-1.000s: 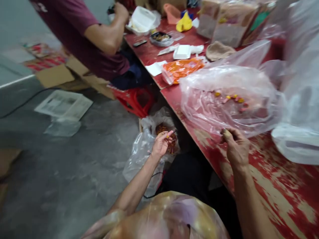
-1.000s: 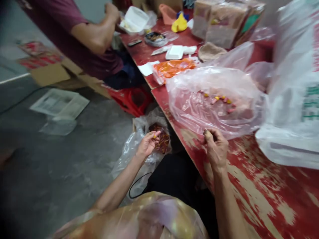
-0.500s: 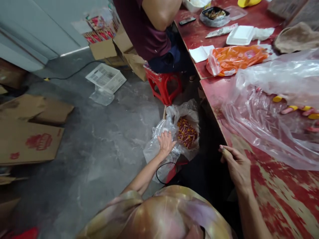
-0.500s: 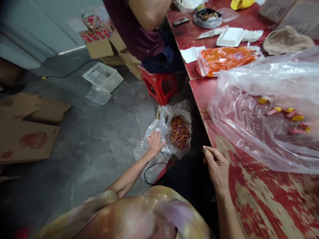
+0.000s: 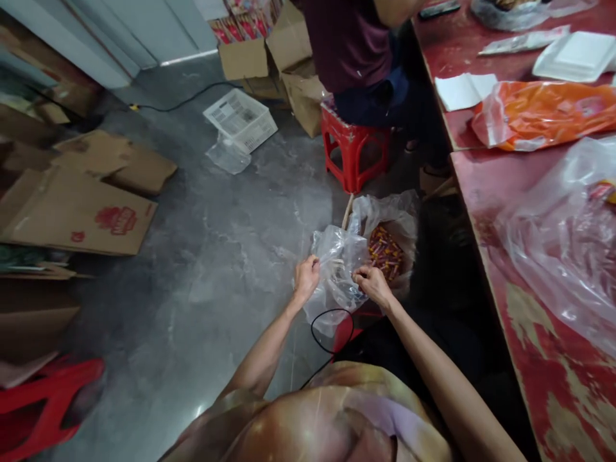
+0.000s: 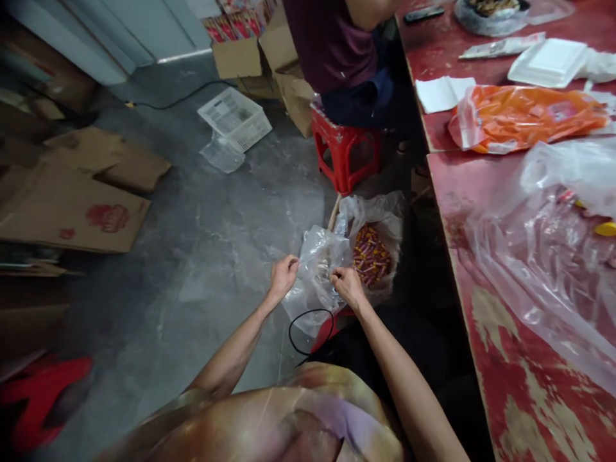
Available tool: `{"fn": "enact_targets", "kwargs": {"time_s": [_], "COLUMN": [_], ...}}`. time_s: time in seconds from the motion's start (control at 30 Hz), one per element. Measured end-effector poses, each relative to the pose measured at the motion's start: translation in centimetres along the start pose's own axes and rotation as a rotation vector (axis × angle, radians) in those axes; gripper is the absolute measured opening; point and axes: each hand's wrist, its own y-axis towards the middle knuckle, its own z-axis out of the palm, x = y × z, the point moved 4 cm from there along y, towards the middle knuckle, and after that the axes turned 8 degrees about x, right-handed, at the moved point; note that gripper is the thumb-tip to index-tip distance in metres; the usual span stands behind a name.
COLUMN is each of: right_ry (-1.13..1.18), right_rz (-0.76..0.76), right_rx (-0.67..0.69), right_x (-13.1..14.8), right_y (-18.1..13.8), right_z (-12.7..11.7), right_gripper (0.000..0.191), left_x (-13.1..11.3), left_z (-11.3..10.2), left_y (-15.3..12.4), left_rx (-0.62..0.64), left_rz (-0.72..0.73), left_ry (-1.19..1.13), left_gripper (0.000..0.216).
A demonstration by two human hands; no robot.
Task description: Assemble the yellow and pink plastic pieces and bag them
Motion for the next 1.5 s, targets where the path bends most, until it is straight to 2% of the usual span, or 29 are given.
{"fn": "enact_targets", "kwargs": {"time_s": [0.1,0.23,0.43,0.6,0.73,0.83,0.93,1.03,1.1,1.17,1.27,1.33,1.43,1.5], "right_ry": [-0.088,-0.208,-0.255,-0.195,-0.129,-0.092,-0.063,-0.019,-0.002,0.008,0.081,0.162,0.242,0.288], "right_rz": [-0.013,-0.022,-0.061,-0.072,-0.083,-0.122,-0.124,-0.064,-0.027,0.024,0.183,0.317,0.438,0.465], "right_rx": [0.092,0.132,0.185,0.106,0.016,-0.050,-0.198,-0.424,-0.623,-0.851,-1.203,-1.391,-1.562,-1.624], "right_x": [0.9,1.9,1.1,-0.2,0.1,0.9,1.3,0.9,0.3,-0.8,-3.2,-5.2,-8.4,-10.7], "right_y": [2.4,4.3,4.4,3.4,1.3,-2.1,-7.6,-14.0,-18.2,-22.4,-29.2,-33.7,-38.5,-40.2], "right_z": [2.6,4.8,6.2,4.1,1.9,0.2,-2.2,-4.7,-6.4,-8.3,-10.8,-11.8,-12.4,-12.4], "right_gripper": [0.015,0.004,0.019,0.015,0.019,0.023,0.026,0.029,0.029,0.030,0.036,0.041,0.042,0.038], "left_x": [0.5,1.2,2.4,3.0,2.9,2.4,0.9,-2.2,-5.2,-9.4,-17.7,-23.7,-32.7,-38.3], "left_z": [-0.2,-0.7,-1.4,-1.4,-1.8,-2.4,-2.8,-2.6,-2.0,-0.8,1.5,3.4,7.0,10.1], "left_y": [-0.6,-0.8,-0.3,0.1,0.1,-0.2,-1.1,-2.1,-2.4,-2.5,-3.6,-4.8,-5.9,-5.9], "left_rx": [-0.001,-0.022,-0.041,-0.058,-0.090,-0.120,-0.156,-0.229,-0.289,-0.257,-0.092,0.024,0.200,0.298], "left_rz": [0.000,-0.006,0.005,0.021,0.047,0.089,0.166,0.285,0.411,0.582,0.840,0.969,1.108,1.169], "left_ry": [-0.120,-0.227,-0.313,-0.318,-0.252,-0.178,0.014,0.151,0.093,-0.042,-0.238,-0.320,-0.347,-0.296], "left_gripper": [0.013,0.011,0.011,0.012,0.017,0.025,0.030,0.029,0.027,0.021,0.013,0.012,0.014,0.014]}}
